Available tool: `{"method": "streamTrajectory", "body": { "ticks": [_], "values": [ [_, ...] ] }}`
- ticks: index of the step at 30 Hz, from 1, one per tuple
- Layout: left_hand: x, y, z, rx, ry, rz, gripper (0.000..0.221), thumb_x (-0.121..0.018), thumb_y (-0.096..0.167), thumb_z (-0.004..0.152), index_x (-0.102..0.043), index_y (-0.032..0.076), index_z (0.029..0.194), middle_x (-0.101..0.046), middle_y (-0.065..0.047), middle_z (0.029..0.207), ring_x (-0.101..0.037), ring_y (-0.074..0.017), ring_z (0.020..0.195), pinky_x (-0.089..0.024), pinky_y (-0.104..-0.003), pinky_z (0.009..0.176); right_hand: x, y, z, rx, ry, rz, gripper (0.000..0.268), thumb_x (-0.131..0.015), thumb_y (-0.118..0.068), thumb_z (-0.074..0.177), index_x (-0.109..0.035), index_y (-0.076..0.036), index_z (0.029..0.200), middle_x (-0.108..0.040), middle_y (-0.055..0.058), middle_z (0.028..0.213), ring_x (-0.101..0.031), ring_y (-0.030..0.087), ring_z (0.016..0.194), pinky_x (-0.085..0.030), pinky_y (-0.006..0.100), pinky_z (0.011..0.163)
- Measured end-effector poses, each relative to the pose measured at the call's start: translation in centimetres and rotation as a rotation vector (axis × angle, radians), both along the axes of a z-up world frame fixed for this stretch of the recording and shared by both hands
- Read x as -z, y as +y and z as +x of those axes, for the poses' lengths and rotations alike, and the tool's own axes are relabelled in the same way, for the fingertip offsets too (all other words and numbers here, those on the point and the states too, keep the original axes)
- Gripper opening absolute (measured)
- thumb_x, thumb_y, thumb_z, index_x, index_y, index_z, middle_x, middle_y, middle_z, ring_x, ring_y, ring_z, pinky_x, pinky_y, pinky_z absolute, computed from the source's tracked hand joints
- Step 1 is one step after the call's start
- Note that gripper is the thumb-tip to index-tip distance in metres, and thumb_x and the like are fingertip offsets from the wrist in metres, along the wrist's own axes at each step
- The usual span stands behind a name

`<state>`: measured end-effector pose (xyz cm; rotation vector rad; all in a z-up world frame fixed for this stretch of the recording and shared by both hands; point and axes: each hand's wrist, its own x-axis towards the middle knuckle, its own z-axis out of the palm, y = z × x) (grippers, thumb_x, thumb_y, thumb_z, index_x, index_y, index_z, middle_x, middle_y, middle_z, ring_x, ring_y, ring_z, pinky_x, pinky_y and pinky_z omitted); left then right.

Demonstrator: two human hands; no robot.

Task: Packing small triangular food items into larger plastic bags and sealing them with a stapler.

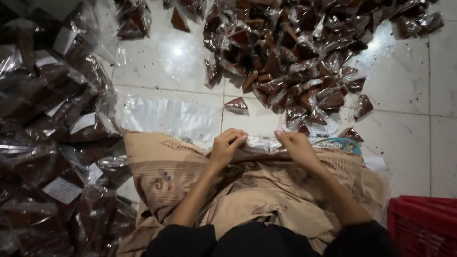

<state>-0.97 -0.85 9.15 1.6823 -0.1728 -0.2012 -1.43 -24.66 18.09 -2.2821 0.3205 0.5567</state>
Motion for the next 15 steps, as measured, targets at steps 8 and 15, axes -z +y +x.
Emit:
{"method": "streamTrajectory", "body": {
  "ticks": [8, 15],
  "values": [
    [-6.5, 2.2, -0.2, 0.271, -0.179, -0.017, 0.036, -0.086, 0.027, 0.077, -0.075, 0.009, 0.107, -0.076, -0.008, 0.105, -0.07, -0.0306, 0.101, -0.054, -0.041, 0.091, -3.4, 5.3, 0.0, -0.168, -0.212, 0.57, 0.038, -0.075, -0.015, 0.092, -0.064, -0.006, 0.056, -0.06, 0.003, 0.053, -0.051, 0.013, 0.055, -0.046, 0.028, 0.058],
    [-3.1, -0.6, -2.1, -0.109, -0.164, -0.054, 0.02, -0.085, 0.023, 0.081, -0.068, 0.015, 0.075, -0.065, 0.003, 0.073, -0.066, -0.0161, 0.071, -0.054, -0.028, 0.072, -0.8, 5.5, -1.6, 0.014, -0.359, 0.564, 0.036, -0.079, -0.005, 0.086, -0.053, -0.009, 0.111, -0.061, 0.004, 0.084, -0.06, 0.016, 0.076, -0.056, 0.031, 0.068]
  ]
}}
